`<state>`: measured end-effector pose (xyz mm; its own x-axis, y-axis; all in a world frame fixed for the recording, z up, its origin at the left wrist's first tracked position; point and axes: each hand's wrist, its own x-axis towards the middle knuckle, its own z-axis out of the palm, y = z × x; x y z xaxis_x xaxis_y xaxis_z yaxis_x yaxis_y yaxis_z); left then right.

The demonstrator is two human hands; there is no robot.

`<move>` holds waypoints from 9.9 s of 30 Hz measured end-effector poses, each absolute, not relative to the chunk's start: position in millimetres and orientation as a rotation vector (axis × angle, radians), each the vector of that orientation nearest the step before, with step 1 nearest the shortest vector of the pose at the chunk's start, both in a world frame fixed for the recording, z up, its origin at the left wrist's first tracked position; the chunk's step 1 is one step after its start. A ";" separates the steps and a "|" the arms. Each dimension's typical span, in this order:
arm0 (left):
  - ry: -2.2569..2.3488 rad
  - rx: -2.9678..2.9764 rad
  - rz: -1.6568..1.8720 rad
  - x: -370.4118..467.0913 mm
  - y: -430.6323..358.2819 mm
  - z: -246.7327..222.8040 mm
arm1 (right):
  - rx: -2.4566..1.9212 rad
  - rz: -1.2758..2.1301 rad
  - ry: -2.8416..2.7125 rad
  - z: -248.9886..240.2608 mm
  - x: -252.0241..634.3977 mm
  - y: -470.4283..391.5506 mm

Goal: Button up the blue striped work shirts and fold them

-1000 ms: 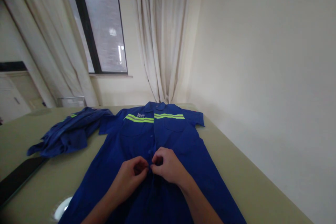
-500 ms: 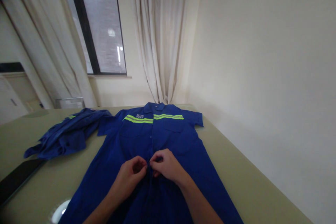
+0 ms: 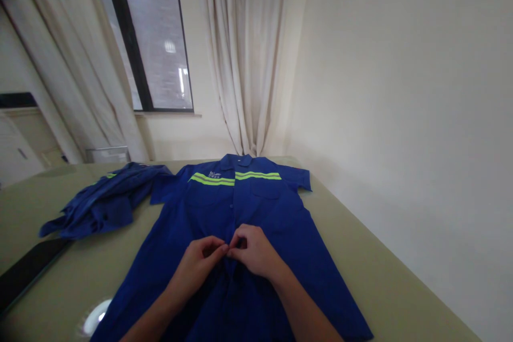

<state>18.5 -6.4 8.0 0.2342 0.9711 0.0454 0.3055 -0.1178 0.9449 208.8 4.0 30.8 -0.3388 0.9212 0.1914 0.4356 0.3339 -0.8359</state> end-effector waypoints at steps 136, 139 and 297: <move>1.090 1.497 1.126 33.8 29.0 -13.7 | -1.508 0.432 -1.922 27.1 201.9 3.2; 1.111 1.555 1.066 34.3 27.1 -9.5 | -1.478 0.453 -1.916 28.3 200.4 2.4; 1.566 2.059 0.816 31.9 27.8 -2.1 | -1.246 0.914 -1.527 5.1 210.0 37.0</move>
